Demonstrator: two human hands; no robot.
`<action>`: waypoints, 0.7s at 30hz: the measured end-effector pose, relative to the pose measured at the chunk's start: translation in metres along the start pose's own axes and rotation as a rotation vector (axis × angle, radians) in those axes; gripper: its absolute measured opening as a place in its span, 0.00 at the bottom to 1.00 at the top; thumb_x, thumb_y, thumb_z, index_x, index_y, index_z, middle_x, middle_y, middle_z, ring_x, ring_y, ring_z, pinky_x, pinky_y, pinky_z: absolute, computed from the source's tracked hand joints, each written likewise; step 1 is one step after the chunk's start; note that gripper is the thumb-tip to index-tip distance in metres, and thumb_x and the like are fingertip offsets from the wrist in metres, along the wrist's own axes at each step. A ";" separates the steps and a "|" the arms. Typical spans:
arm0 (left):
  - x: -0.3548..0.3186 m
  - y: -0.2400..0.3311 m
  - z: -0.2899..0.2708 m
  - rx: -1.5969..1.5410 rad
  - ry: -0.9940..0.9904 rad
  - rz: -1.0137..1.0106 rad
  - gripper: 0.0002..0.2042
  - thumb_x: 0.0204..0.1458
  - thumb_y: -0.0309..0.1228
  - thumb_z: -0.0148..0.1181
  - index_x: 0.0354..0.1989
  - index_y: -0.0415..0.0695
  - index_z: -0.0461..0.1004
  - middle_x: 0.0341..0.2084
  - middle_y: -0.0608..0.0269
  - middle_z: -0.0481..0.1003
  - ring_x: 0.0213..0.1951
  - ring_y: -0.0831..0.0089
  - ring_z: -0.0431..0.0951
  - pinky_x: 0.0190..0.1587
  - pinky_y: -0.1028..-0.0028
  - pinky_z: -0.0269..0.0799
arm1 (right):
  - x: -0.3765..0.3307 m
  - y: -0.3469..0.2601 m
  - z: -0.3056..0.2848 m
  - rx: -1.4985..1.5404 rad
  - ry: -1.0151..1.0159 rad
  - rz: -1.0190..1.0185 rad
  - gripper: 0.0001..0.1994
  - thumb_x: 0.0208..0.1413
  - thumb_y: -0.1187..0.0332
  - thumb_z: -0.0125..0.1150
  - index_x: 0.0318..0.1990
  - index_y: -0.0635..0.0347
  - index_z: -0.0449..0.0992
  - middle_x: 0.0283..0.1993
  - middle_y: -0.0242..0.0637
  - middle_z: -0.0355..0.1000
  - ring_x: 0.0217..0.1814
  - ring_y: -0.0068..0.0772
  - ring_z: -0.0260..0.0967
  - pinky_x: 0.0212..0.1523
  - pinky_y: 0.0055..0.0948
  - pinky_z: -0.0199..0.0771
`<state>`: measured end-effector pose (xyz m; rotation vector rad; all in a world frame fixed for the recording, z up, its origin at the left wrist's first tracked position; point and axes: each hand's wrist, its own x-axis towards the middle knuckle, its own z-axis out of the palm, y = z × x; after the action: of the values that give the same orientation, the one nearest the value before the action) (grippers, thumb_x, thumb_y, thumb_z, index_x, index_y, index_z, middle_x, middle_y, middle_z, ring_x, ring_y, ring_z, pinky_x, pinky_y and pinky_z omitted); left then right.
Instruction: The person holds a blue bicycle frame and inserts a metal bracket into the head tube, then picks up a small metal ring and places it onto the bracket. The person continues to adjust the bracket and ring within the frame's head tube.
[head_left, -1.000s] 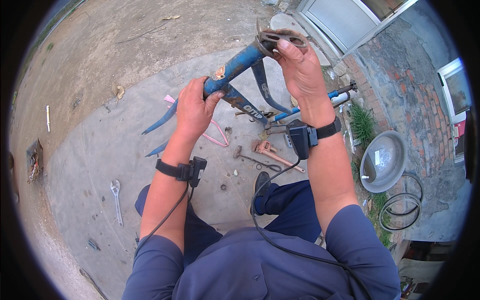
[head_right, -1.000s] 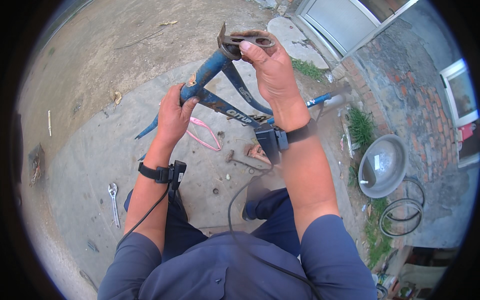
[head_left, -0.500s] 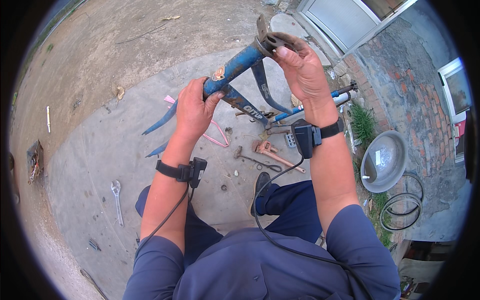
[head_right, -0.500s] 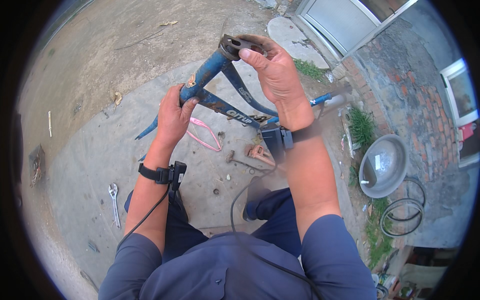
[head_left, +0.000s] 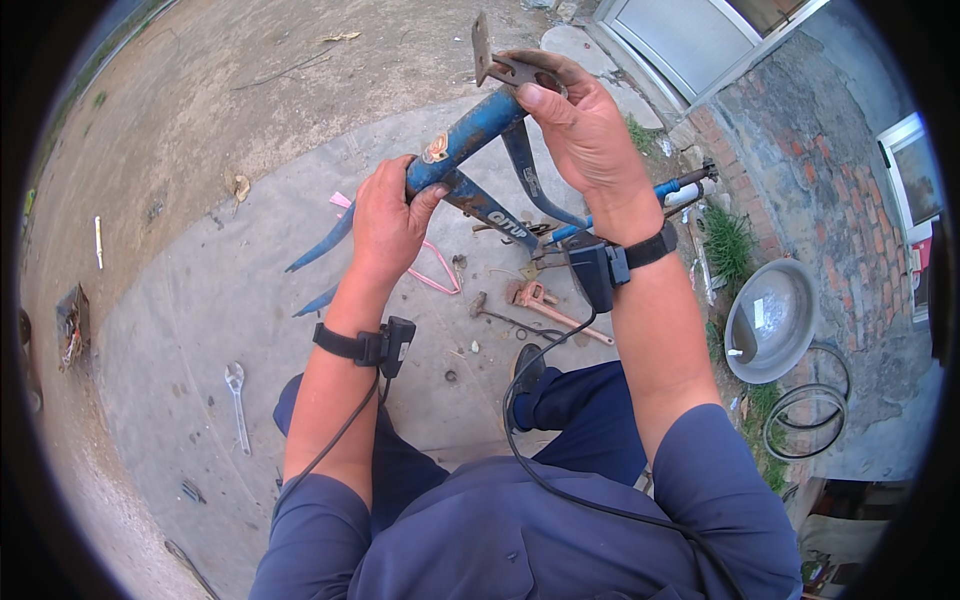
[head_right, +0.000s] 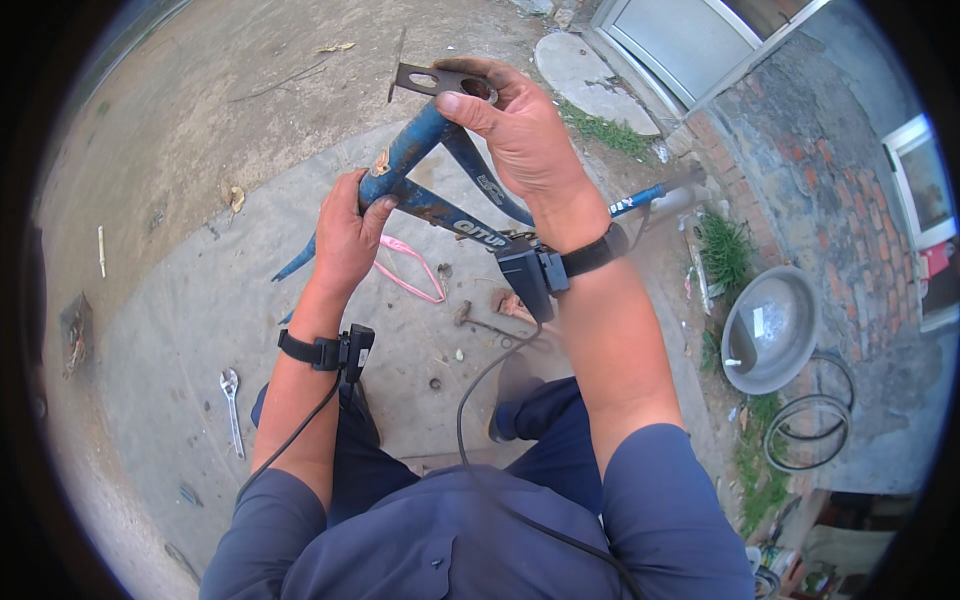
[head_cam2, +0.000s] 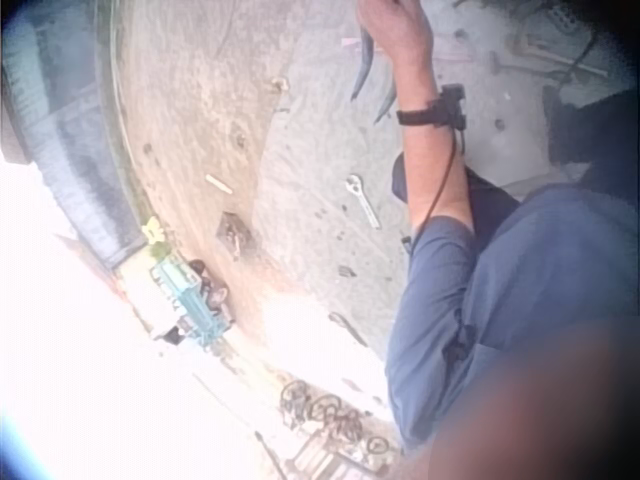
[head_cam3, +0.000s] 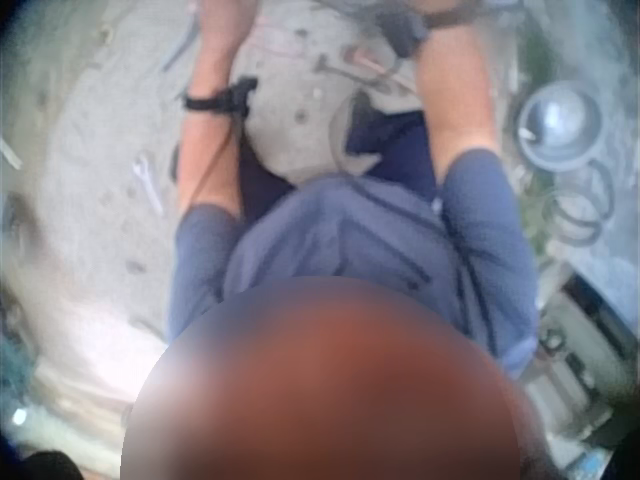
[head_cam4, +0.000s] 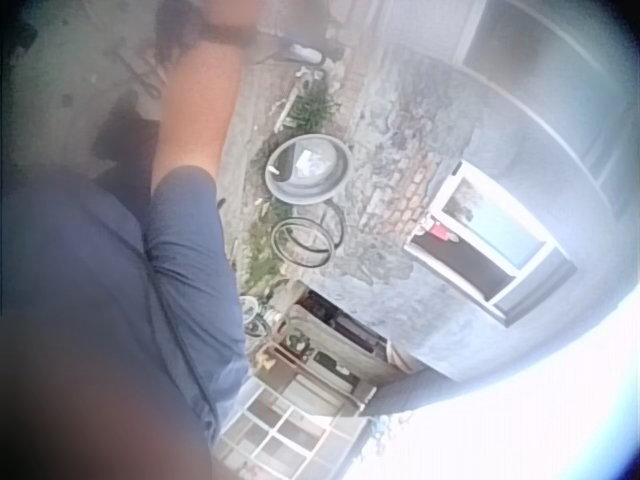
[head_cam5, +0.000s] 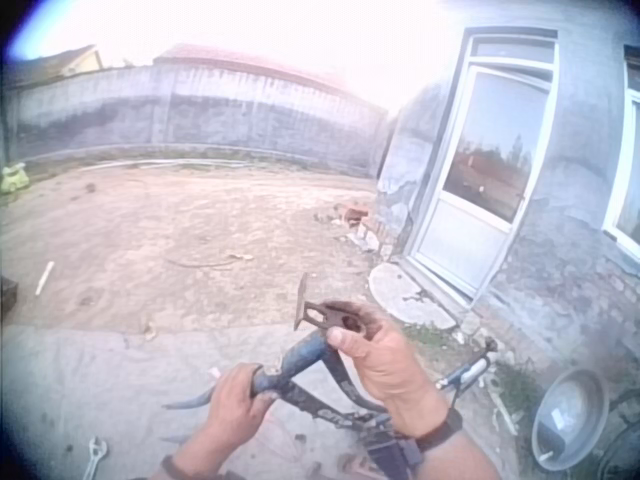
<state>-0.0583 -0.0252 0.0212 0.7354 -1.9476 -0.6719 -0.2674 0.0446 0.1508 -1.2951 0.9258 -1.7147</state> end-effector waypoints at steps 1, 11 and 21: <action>0.000 0.000 0.000 0.010 0.005 0.008 0.23 0.53 0.42 0.71 0.50 0.40 0.74 0.35 0.51 0.76 0.37 0.47 0.75 0.41 0.56 0.70 | 0.001 0.001 0.001 0.006 -0.004 0.007 0.21 0.56 0.73 0.75 0.57 0.66 0.78 0.49 0.35 0.77 0.51 0.25 0.73 0.56 0.27 0.74; -0.001 0.002 0.000 0.017 0.001 -0.011 0.22 0.53 0.41 0.71 0.51 0.41 0.74 0.36 0.51 0.76 0.39 0.47 0.75 0.43 0.56 0.70 | 0.004 0.011 0.001 0.109 -0.016 0.011 0.20 0.57 0.73 0.74 0.57 0.65 0.78 0.52 0.35 0.77 0.54 0.25 0.74 0.59 0.28 0.75; 0.000 0.000 0.001 -0.006 -0.013 -0.016 0.23 0.55 0.43 0.70 0.51 0.40 0.73 0.36 0.51 0.76 0.37 0.47 0.75 0.41 0.56 0.71 | 0.002 0.017 -0.008 0.204 -0.077 0.056 0.21 0.61 0.68 0.71 0.60 0.63 0.76 0.54 0.37 0.78 0.56 0.28 0.73 0.61 0.30 0.72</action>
<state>-0.0586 -0.0249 0.0206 0.7453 -1.9529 -0.6941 -0.2732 0.0361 0.1345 -1.1806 0.7157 -1.6577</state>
